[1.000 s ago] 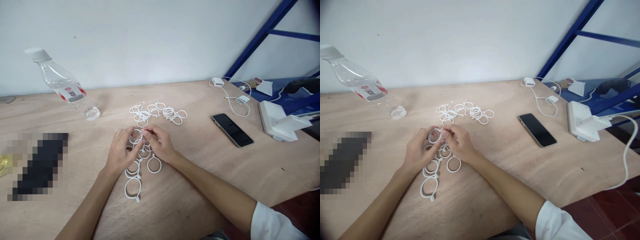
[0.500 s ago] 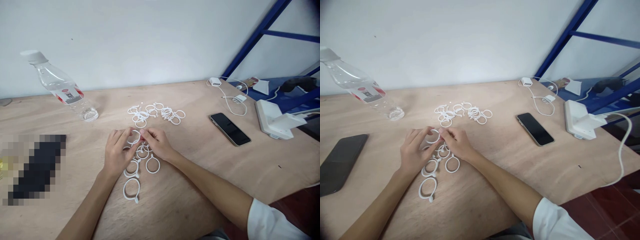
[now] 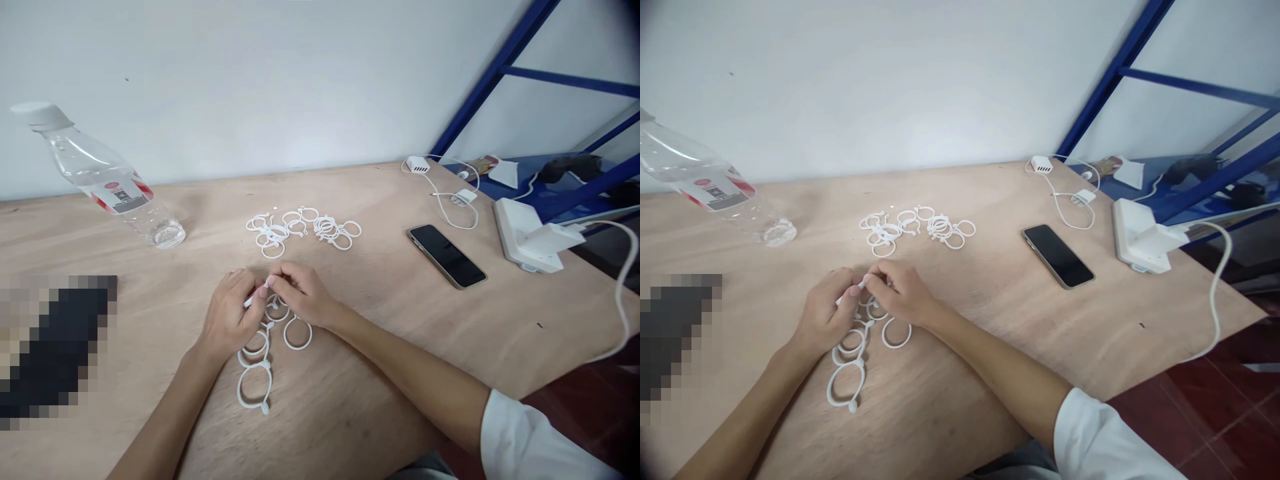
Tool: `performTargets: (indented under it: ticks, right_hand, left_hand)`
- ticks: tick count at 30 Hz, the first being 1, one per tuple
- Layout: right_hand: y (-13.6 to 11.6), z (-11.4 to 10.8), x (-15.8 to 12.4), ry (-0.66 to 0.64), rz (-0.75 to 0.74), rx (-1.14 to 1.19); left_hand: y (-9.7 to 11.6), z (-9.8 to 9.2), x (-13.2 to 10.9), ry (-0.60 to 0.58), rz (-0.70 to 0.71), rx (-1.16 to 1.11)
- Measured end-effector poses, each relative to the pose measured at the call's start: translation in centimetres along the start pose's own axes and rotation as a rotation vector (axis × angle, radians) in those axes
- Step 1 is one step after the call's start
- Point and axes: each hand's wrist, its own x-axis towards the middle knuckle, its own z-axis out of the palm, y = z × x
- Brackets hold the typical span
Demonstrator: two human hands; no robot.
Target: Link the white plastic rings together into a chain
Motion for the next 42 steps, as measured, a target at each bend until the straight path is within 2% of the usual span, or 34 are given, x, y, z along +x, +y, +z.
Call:
performTargets:
  ticks: [8, 10, 12, 14, 16, 20, 24, 30, 34, 39, 42]
  right_hand:
    - [0.1, -0.3, 0.1, -0.041, -0.076, -0.095]
    - [0.6, -1.5, 0.3, 0.027, -0.112, -0.227]
    - [1.2, -3.3, 0.5, 0.182, -0.114, -0.479]
    - [1.8, -5.2, 0.7, 0.342, -0.029, -0.764]
    - [2.3, -7.0, 0.7, 0.405, 0.101, -0.997]
    - [2.5, -8.8, 0.3, 0.340, 0.323, -1.201]
    - [2.2, -9.5, 0.0, 0.273, 0.344, -1.154]
    - [1.7, -10.8, 0.3, 0.510, 0.523, -0.651]
    - [1.8, -11.0, 0.5, 0.569, 0.532, -0.517]
    - [1.8, -9.0, 0.8, 0.495, 0.498, -0.366]
    - [1.6, -8.2, 0.8, 0.400, 0.458, -0.507]
  left_hand:
    - [-0.2, 0.1, 0.0, -0.009, -0.042, -0.042]
    - [0.0, 0.0, 0.1, -0.024, -0.055, -0.020]
    - [0.3, 0.0, 0.1, -0.044, -0.021, 0.002]
    - [0.4, 0.0, 0.1, -0.046, 0.029, 0.007]
    - [0.4, 0.0, 0.1, -0.014, 0.057, 0.002]
    - [0.3, -0.1, 0.0, 0.063, 0.045, -0.014]
    - [0.3, -0.1, 0.0, 0.079, 0.033, -0.041]
    - [0.4, 0.0, -0.1, 0.090, 0.030, -0.074]
    - [0.4, 0.0, -0.1, 0.087, 0.016, -0.071]
    - [0.4, 0.0, 0.0, 0.107, 0.007, -0.053]
    - [0.3, 0.0, 0.1, 0.108, -0.003, -0.052]
